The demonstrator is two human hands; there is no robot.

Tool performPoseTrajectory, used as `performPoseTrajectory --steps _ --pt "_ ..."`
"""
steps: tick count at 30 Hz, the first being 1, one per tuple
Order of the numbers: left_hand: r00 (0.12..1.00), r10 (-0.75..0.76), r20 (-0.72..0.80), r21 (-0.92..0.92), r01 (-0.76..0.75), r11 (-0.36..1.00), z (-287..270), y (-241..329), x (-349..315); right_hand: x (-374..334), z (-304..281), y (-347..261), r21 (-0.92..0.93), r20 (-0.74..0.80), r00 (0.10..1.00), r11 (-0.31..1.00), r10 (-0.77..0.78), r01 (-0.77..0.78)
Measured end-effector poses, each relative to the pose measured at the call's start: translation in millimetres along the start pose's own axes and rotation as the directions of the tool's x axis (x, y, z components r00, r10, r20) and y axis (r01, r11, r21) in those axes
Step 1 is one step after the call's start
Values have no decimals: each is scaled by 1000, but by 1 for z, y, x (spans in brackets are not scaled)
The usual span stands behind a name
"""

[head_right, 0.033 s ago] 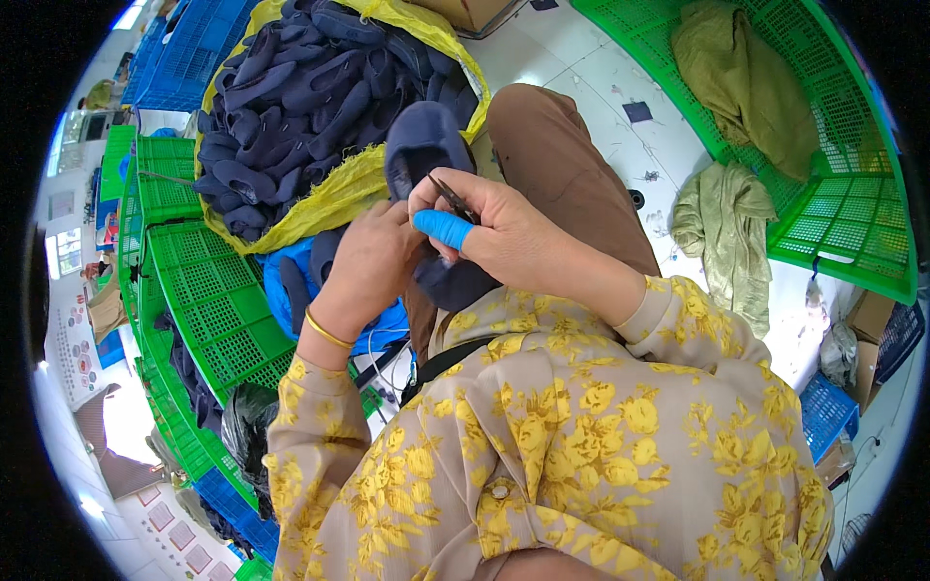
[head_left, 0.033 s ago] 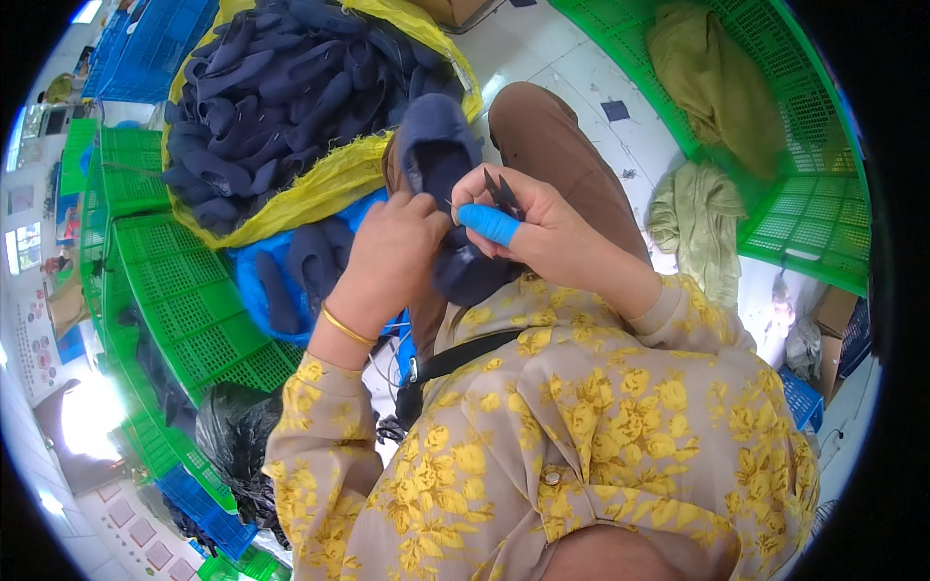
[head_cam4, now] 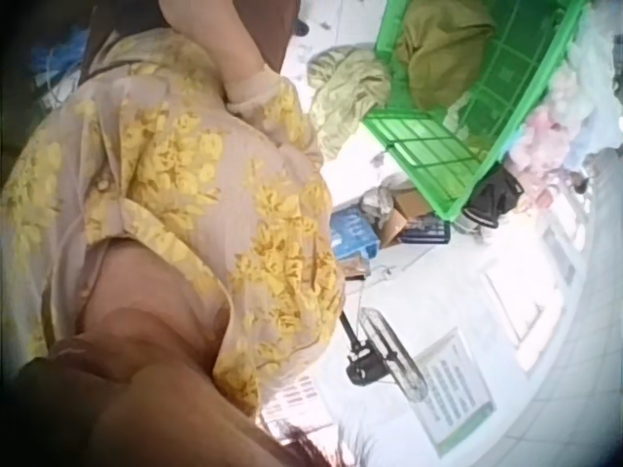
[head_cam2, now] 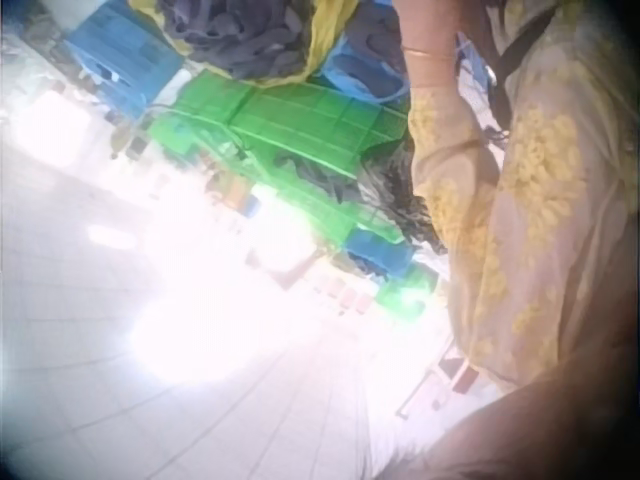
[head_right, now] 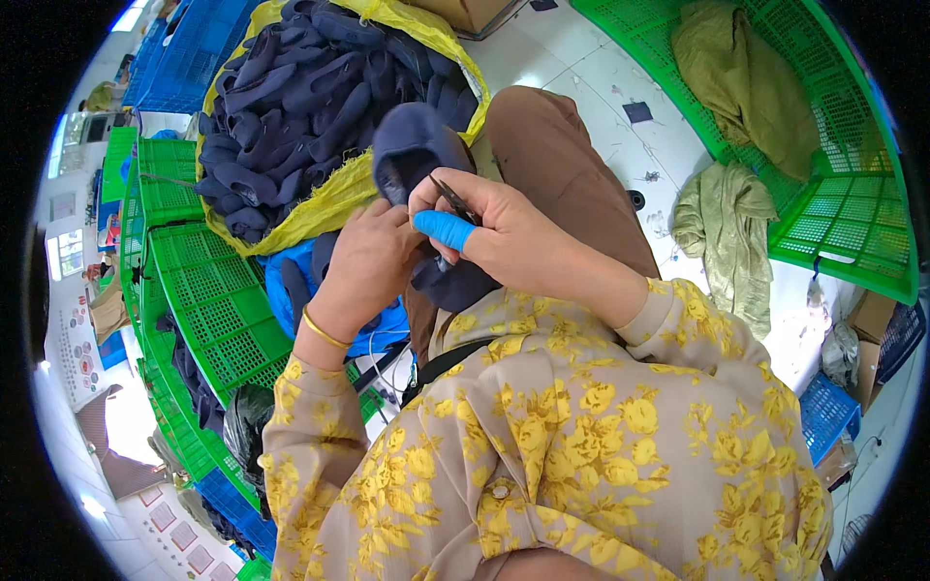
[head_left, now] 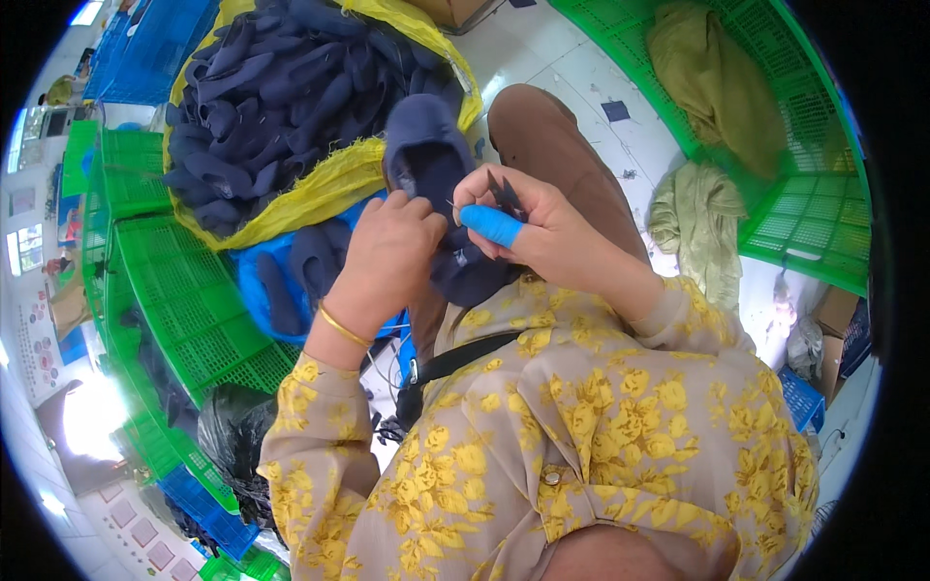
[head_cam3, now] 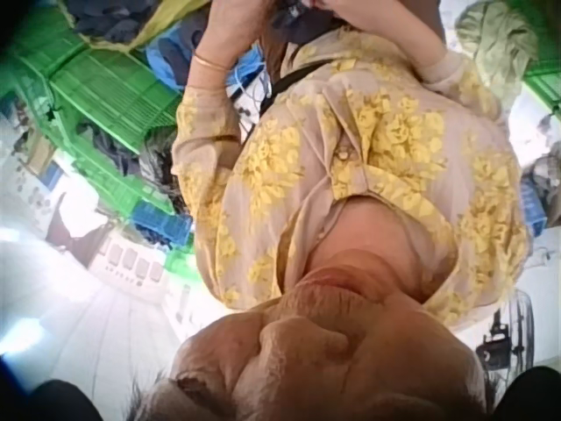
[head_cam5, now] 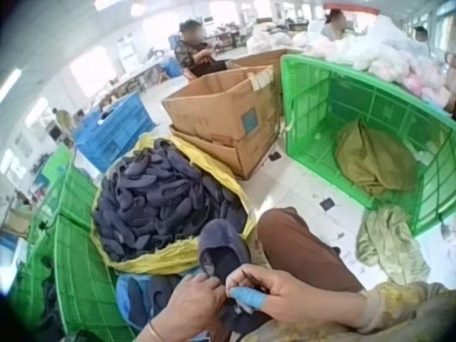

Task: The person sits on the floor and uses a blue-handled tool to stitch a dark blue slip-on shoe. They repeatedly insert the tool into the shoe's upper and pull the thread to secure the seam. The person handles multiple shoes from a nearby basket, working on them one at a time.

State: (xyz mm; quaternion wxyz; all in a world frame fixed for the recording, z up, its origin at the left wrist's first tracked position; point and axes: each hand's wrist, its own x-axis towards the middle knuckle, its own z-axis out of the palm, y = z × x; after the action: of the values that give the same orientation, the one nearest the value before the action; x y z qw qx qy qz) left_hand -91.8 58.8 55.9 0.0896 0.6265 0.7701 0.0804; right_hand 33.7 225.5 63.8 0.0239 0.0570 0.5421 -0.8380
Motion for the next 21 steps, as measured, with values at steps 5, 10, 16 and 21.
performPoseTrajectory --steps 5,10,16,21 --pt "971 -233 -51 -309 206 928 -27 26 15 -22 -12 -37 -163 -62 971 962 -231 218" --pt "967 -228 117 -649 248 719 15 64 22 -50 -33 -14 -562 4 961 794 -275 229" --pt "935 -88 344 -689 315 653 -3 30 31 -69 -41 33 -826 74 993 551 -96 115" --pt "906 -307 291 -658 423 623 1 1 55 -63 -39 27 -902 149 985 420 87 100"
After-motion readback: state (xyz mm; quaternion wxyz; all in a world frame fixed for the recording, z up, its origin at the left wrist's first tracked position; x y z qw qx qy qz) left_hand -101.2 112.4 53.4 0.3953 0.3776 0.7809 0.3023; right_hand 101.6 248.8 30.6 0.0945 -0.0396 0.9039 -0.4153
